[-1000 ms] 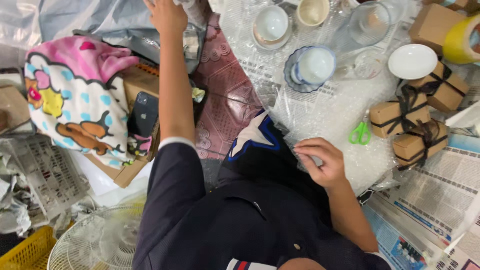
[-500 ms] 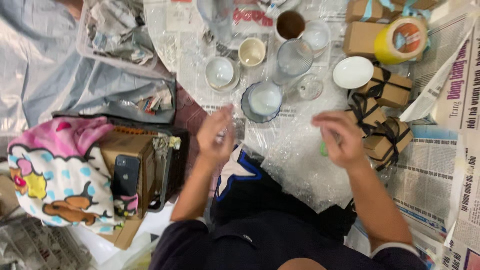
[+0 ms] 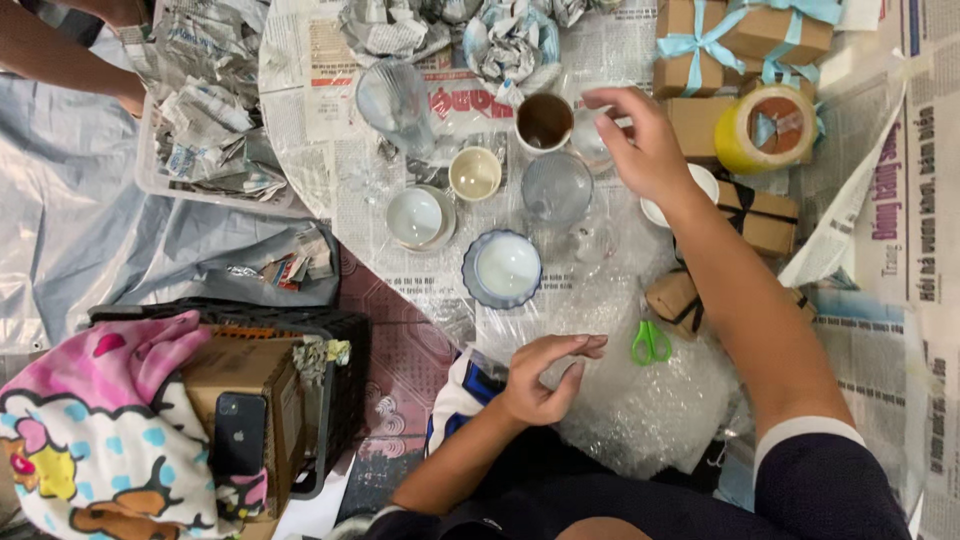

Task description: The person sits on the floor and wraps small ceramic items such as cups, bowls, and saucers using newspaper and bubble wrap. They fold the paper around each item, place it on a pile, and occasionally adjust the wrapping material.

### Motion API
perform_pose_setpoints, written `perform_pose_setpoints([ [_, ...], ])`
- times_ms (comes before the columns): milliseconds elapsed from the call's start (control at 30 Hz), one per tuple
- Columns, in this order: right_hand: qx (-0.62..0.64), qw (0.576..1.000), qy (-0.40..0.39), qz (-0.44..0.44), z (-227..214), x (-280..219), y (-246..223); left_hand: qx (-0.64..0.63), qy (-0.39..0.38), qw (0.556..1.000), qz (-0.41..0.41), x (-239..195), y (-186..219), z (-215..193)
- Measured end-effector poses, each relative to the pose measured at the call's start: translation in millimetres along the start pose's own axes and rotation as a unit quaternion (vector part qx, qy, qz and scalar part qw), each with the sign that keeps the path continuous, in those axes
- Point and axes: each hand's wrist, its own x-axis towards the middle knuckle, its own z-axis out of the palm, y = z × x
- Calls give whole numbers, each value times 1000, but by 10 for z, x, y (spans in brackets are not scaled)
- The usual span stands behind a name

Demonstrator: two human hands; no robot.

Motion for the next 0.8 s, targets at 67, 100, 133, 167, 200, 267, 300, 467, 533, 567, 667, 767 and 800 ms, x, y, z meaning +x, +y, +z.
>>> perform_pose_setpoints([
  [67, 9, 1000, -5, 19, 40, 318, 277, -22, 24, 999, -42, 16, -67, 36],
  [100, 16, 1000, -5, 25, 76, 473, 427, -34, 23, 998, -45, 6, -93, 63],
  [133, 23, 999, -5, 31, 84, 617, 576, -47, 22, 997, -48, 2, -126, 91],
  [167, -15, 999, -5, 41, 93, 733, 717, -58, 21, 997, -53, -4, -148, 104],
  [200, -53, 997, -6, 49, 102, 837, 850, -65, 15, 996, -59, -3, -171, 122],
  [267, -97, 992, -8, 81, 202, 1008, 1080, -74, 5, 995, -73, -12, -175, 125],
  [300, -107, 989, -9, 100, 251, 1110, 1172, -76, 3, 995, -70, 1, -187, 126],
  [467, -206, 973, -11, 103, 365, 1353, 1446, -107, 2, 991, -86, 36, -249, 103],
  [533, -214, 973, -7, 85, 411, 1393, 1492, -92, 16, 992, -89, 41, -291, 108],
  [567, -206, 975, 8, 76, 416, 1410, 1511, -84, 24, 992, -91, 27, -303, 113],
  [667, -183, 980, 54, 50, 459, 1382, 1525, -103, 27, 989, -107, -20, -290, 139],
  [767, -177, 979, 89, 35, 413, 1368, 1489, -107, 16, 990, -94, -37, -250, 164],
  [800, -182, 978, 98, 41, 374, 1364, 1478, -104, 12, 990, -97, -48, -225, 171],
])
